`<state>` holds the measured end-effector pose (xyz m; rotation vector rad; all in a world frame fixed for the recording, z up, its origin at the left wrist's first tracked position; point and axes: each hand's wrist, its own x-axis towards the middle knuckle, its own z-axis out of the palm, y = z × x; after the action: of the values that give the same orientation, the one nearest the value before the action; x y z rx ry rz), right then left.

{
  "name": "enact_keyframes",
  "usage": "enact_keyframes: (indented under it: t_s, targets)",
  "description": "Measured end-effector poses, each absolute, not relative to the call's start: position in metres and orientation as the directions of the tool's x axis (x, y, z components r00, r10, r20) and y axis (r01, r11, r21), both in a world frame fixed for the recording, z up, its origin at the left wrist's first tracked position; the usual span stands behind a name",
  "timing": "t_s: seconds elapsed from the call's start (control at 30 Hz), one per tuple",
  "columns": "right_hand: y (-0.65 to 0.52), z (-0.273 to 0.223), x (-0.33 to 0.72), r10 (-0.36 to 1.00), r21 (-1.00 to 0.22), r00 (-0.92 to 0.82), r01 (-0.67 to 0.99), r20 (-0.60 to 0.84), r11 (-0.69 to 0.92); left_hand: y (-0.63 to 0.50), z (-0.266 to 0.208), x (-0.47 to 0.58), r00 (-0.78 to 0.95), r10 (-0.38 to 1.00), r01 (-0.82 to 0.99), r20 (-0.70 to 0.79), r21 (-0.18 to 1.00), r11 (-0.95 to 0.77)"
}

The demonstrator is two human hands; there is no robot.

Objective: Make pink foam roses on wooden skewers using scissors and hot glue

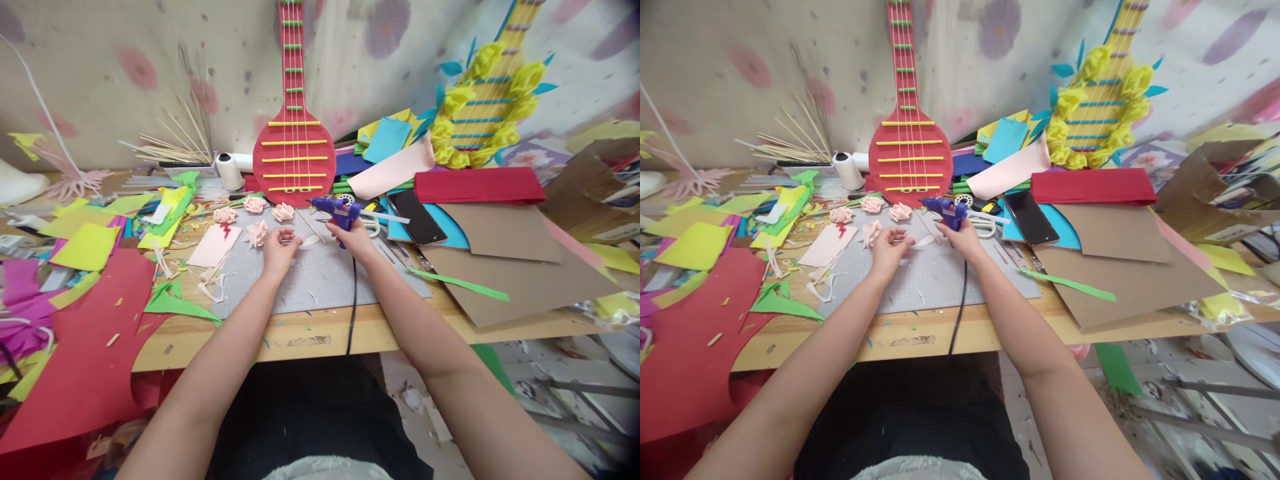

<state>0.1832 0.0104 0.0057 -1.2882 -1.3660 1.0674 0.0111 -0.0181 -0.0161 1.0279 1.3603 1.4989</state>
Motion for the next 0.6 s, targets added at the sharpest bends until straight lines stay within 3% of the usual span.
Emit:
enact_keyframes:
  t_s: [0.2,0.4,0.6]
  targets:
    - [0.012,0.016,0.219,0.958,-0.931,-0.286,0.339,0.032,0.132,-0.017,-0.019,0.005,-0.368,0.93,-0.087,0.021,0.995,-0.057]
    - [0.007,0.02,0.212,0.962,-0.885,-0.274,0.453,-0.018,0.113,-0.018,-0.018,0.005,-0.378,0.926,-0.148,-0.01,0.988,-0.05]
    - [0.006,0.018,0.207,0.954,-0.882,-0.288,0.425,0.083,0.205,-0.016,-0.02,0.005,-0.373,0.928,-0.143,-0.013,0.989,-0.044]
